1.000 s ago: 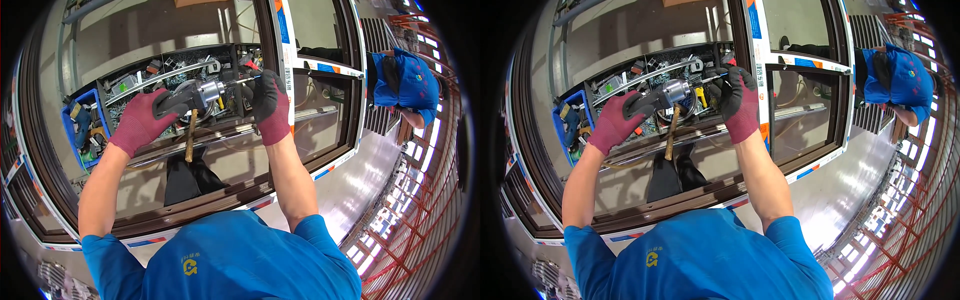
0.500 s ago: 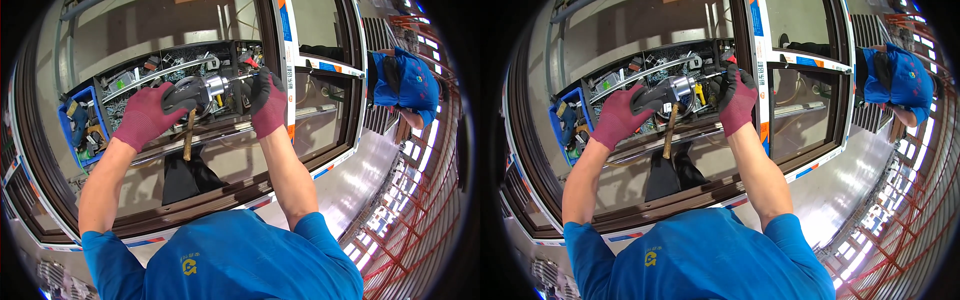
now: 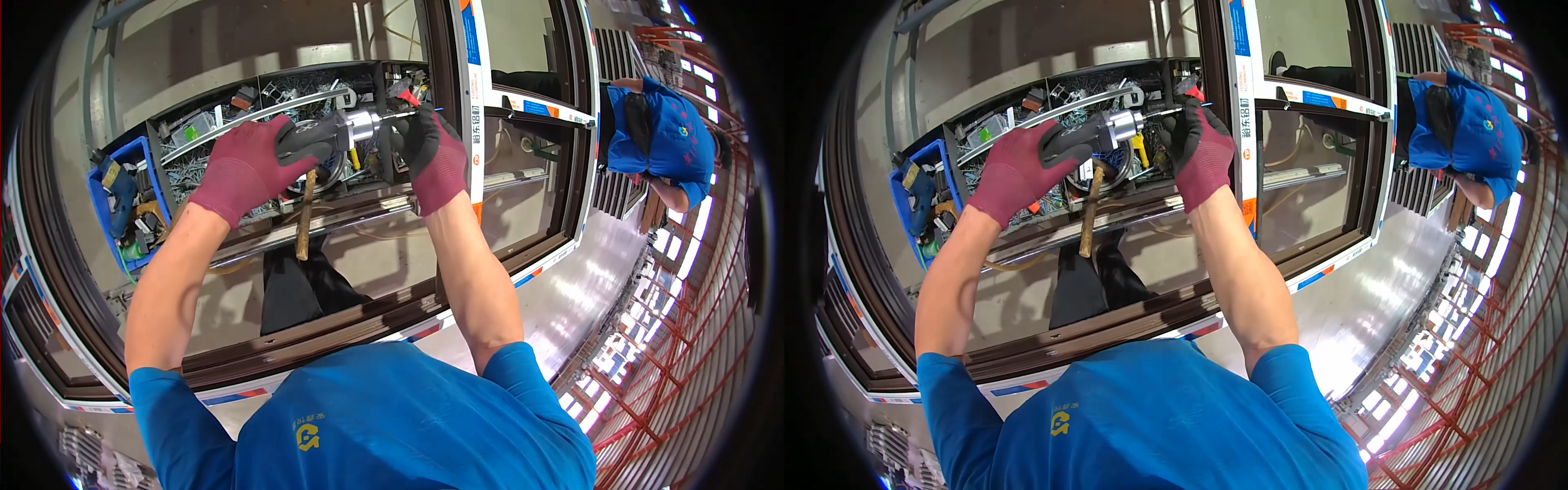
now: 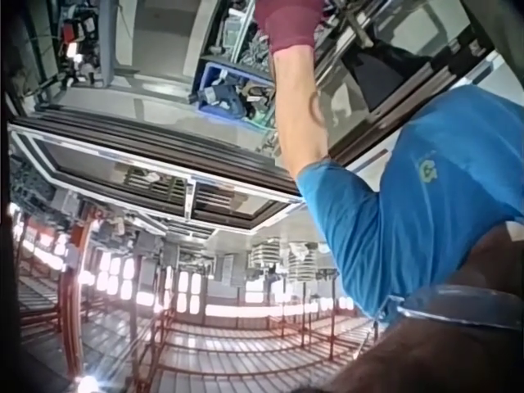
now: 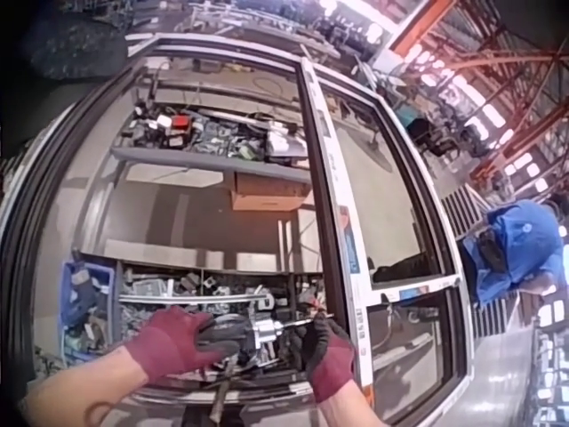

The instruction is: Assembling industrial window or door frames using power drills, screwdrivers, and a hammer.

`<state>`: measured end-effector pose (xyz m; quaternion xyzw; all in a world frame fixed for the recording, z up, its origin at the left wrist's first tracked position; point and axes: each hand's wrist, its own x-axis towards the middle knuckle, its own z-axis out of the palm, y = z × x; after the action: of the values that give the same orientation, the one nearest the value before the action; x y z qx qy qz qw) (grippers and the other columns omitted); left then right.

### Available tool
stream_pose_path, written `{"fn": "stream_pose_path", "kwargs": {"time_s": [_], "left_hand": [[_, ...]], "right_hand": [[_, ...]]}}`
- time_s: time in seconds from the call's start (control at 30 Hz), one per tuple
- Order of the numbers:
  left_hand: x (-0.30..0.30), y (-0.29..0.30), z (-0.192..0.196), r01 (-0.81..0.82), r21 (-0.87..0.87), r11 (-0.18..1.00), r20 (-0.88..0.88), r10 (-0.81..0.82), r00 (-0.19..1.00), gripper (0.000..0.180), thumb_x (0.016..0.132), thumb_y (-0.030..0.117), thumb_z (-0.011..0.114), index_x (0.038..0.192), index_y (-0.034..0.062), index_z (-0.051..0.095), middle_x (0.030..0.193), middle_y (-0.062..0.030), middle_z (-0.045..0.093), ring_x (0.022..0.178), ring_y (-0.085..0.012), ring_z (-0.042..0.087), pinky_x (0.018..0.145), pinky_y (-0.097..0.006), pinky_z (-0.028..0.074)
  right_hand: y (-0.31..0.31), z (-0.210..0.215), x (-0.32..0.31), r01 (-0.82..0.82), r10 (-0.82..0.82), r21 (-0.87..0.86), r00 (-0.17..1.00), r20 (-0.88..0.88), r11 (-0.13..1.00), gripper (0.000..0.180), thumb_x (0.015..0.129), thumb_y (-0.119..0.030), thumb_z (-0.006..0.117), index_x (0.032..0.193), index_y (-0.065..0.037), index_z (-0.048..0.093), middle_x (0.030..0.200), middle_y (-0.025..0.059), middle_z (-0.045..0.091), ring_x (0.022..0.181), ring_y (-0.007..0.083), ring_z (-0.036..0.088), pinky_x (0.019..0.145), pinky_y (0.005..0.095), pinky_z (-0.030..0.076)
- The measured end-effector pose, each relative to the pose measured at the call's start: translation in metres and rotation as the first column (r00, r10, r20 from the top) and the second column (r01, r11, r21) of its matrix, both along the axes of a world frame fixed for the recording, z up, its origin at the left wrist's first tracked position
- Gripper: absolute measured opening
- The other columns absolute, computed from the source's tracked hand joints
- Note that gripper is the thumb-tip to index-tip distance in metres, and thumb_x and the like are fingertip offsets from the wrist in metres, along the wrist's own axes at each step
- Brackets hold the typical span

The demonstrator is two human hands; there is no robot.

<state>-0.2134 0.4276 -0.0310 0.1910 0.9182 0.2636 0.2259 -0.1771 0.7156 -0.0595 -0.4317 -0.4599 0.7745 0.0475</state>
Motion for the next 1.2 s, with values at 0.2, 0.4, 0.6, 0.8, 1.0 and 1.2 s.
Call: {"fn": "stream_pose_path", "kwargs": {"time_s": [0.2, 0.4, 0.6, 0.8, 1.0, 1.2], "left_hand": [[-0.006, 0.009, -0.013, 0.008, 0.013, 1.0, -0.155, -0.006, 0.988, 0.07, 0.086, 0.057, 0.076, 0.134, 0.0081, 0.064, 0.111, -0.0208, 0.072, 0.106, -0.0381, 0.069, 0.094, -0.049, 0.054], [-0.017, 0.013, -0.007, 0.035, -0.03, 0.999, -0.132, -0.039, 0.991, 0.079, 0.089, 0.069, 0.067, 0.133, 0.0036, 0.065, 0.112, -0.0212, 0.073, 0.109, -0.0356, 0.07, 0.095, -0.047, 0.055], [-0.023, 0.016, -0.006, 0.042, -0.071, 0.997, -0.141, -0.051, 0.989, 0.079, 0.091, 0.071, 0.063, 0.134, 0.0046, 0.065, 0.115, -0.0208, 0.073, 0.113, -0.0346, 0.07, 0.097, -0.047, 0.054], [-0.033, 0.027, -0.004, 0.057, -0.035, 0.998, -0.094, -0.06, 0.994, 0.076, 0.089, 0.063, 0.071, 0.139, 0.0059, 0.062, 0.121, -0.0229, 0.069, 0.116, -0.0374, 0.066, 0.105, -0.047, 0.051], [-0.044, 0.026, -0.009, 0.05, -0.028, 0.998, -0.071, -0.052, 0.996, 0.073, 0.09, 0.06, 0.071, 0.139, 0.0052, 0.063, 0.124, -0.0228, 0.069, 0.119, -0.0377, 0.065, 0.107, -0.046, 0.05], [-0.045, 0.032, -0.009, 0.056, -0.028, 0.998, -0.058, -0.057, 0.997, 0.073, 0.09, 0.059, 0.07, 0.139, 0.0051, 0.063, 0.126, -0.0225, 0.069, 0.12, -0.0372, 0.065, 0.108, -0.046, 0.05]], "right_hand": [[0.005, -0.016, -0.011, -0.035, 0.037, -0.066, 0.999, 0.04, 0.997, 0.04, 0.107, -0.036, 0.059, 0.133, -0.006, 0.059, 0.125, 0.0108, 0.067, 0.109, 0.027, 0.067, 0.091, 0.0441, 0.057], [0.0, -0.013, -0.014, 0.002, 0.001, -0.108, 1.0, 0.02, 0.994, 0.041, 0.107, -0.035, 0.063, 0.135, -0.006, 0.06, 0.127, 0.0123, 0.067, 0.111, 0.0296, 0.068, 0.098, 0.0432, 0.057], [-0.005, -0.004, -0.018, 0.022, -0.019, -0.032, 0.996, 0.091, 0.999, 0.044, 0.108, -0.041, 0.058, 0.139, -0.01, 0.058, 0.134, 0.0094, 0.066, 0.117, 0.0273, 0.066, 0.1, 0.043, 0.053], [0.0, 0.0, -0.012, -0.042, 0.043, -0.012, 0.997, 0.07, 0.999, 0.053, 0.108, -0.042, 0.057, 0.148, -0.008, 0.051, 0.142, 0.0099, 0.064, 0.127, 0.0266, 0.063, 0.103, 0.0431, 0.051], [0.007, 0.099, 0.056, -0.295, 0.332, 0.574, 0.942, 0.043, 0.764, 0.047, 0.105, -0.023, 0.066, 0.143, 0.002, 0.056, 0.135, 0.0149, 0.068, 0.115, 0.0232, 0.071, 0.095, 0.0315, 0.057], [0.07, 0.074, 0.119, -0.651, 0.495, 0.74, 0.706, 0.507, 0.171, 0.056, 0.098, -0.009, 0.07, 0.15, -0.001, 0.049, 0.141, 0.0163, 0.061, 0.121, 0.0225, 0.065, 0.102, 0.0368, 0.052]]}}
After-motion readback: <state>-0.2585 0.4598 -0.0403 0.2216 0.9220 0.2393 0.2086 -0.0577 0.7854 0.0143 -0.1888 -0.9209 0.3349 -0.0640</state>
